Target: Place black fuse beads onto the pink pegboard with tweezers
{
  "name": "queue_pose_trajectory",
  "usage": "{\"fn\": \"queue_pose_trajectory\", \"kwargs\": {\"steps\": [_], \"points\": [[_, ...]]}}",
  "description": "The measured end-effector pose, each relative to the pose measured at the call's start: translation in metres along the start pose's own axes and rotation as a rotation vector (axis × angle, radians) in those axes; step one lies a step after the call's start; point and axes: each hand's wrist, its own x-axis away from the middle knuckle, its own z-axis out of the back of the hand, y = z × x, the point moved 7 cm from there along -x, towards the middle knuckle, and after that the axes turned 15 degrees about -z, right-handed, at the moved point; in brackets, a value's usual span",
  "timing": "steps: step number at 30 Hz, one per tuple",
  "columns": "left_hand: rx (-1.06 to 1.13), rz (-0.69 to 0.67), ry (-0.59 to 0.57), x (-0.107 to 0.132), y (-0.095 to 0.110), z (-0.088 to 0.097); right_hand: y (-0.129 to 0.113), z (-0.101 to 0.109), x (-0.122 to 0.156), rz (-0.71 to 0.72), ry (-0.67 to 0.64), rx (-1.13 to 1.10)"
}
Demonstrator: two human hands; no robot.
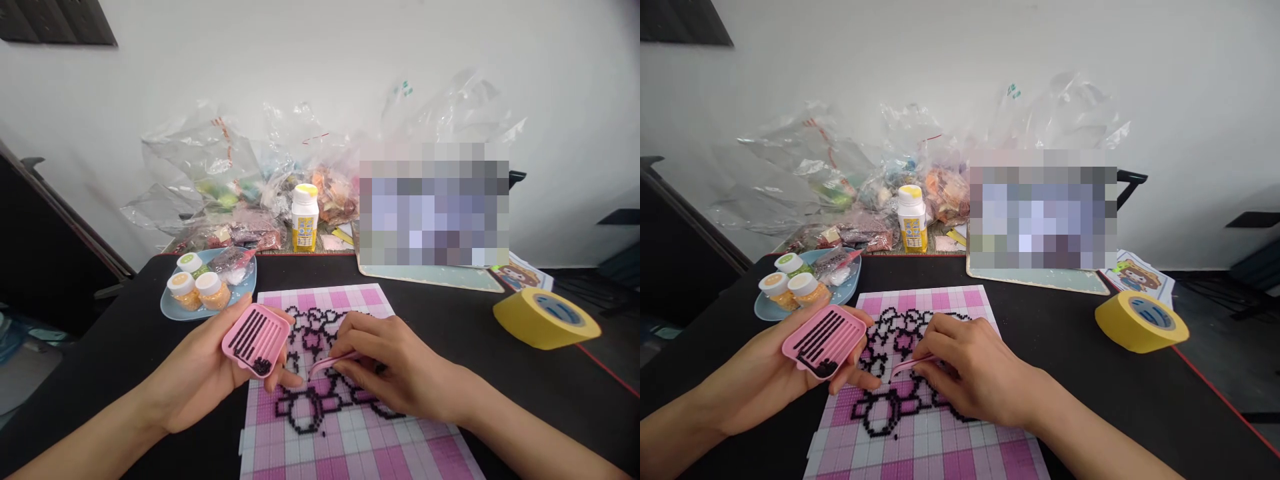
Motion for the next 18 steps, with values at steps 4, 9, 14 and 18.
{"fn": "queue_pose_trajectory", "kwargs": {"steps": [4, 9, 14, 18], "points": [[-0.011, -0.014, 0.019, -0.0004, 0.0041, 0.0026, -0.0018, -0.0022, 0.0003, 0.032, 0.046, 0.034], [-0.026, -0.012, 0.038, -0.0011, 0.0041, 0.0069, -0.0059, -0.0031, 0.0, 0.067, 0.128, 0.117], [-0.022, -0.022, 0.035, -0.0018, 0.005, 0.0054, -0.0064, -0.003, 0.0004, 0.072, 0.12, 0.156], [-0.017, -0.004, 0.032, 0.0, 0.0011, 0.0054, -0.0063, -0.0017, 0.0011, 0.079, 0.108, 0.198]]}}
